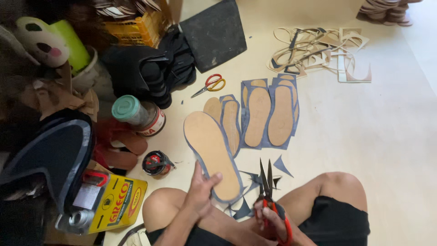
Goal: The person sits on the floor and uses red-handled scissors to cut out shoe insoles from a sheet of blue material. They carefully follow the outlines of the insoles, separating them one by one and placing the finished pieces on the floor.
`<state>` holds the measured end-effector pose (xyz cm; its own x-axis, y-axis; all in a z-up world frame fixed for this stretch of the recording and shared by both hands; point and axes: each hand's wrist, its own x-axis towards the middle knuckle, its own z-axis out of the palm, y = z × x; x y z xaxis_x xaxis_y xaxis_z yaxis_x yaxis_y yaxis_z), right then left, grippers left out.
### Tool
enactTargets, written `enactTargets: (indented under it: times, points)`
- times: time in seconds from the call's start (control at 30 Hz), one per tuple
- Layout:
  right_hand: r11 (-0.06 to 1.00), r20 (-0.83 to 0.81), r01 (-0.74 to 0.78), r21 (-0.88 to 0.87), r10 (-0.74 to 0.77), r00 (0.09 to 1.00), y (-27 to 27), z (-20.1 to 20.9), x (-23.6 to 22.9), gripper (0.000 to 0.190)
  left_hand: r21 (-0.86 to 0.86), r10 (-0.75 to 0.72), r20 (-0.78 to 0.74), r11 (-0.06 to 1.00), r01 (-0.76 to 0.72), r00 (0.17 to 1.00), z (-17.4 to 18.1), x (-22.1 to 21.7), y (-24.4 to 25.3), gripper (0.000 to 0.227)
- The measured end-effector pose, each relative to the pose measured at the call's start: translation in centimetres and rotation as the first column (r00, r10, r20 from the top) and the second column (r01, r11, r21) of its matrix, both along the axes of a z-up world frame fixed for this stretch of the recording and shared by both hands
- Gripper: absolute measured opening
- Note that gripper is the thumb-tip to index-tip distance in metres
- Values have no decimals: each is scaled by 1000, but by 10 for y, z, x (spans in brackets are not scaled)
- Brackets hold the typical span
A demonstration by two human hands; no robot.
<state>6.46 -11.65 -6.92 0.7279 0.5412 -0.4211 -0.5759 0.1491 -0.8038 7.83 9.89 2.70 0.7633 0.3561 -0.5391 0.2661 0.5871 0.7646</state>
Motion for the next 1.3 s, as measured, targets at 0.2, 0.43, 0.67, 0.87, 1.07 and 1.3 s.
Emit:
enactTargets:
  times: [0.2, 0.43, 0.67, 0.87, 1.07, 1.3]
  points:
    - [993, 394, -97, 66, 64, 917, 6, 45, -16, 37, 113, -3, -112, 993, 16, 994, -62, -63, -47, 112]
    - [980, 468, -152, -127, 194, 862, -13, 29, -40, 33, -320, 142, 230, 945, -63, 963, -21, -47, -25, 55]
    - [920, 453, -135, -369, 304, 838, -21, 45, -27, 29, -231, 2, 277, 971, 64, 961, -19, -59, -47, 56]
    - [922, 589, -73, -380, 303, 749, -21, 43, -22, 55, -216, -48, 334, 968, 126, 941, -21, -66, -48, 56]
    - [944, 627, -33, -329, 244, 740, -23, 39, -23, 46, -227, -57, 357, 963, 145, 932, -25, -69, -43, 53]
    - [943, 661, 2, -334, 232, 713, -24, 46, -22, 44, -133, -151, 380, 968, 215, 913, -29, -76, -43, 50]
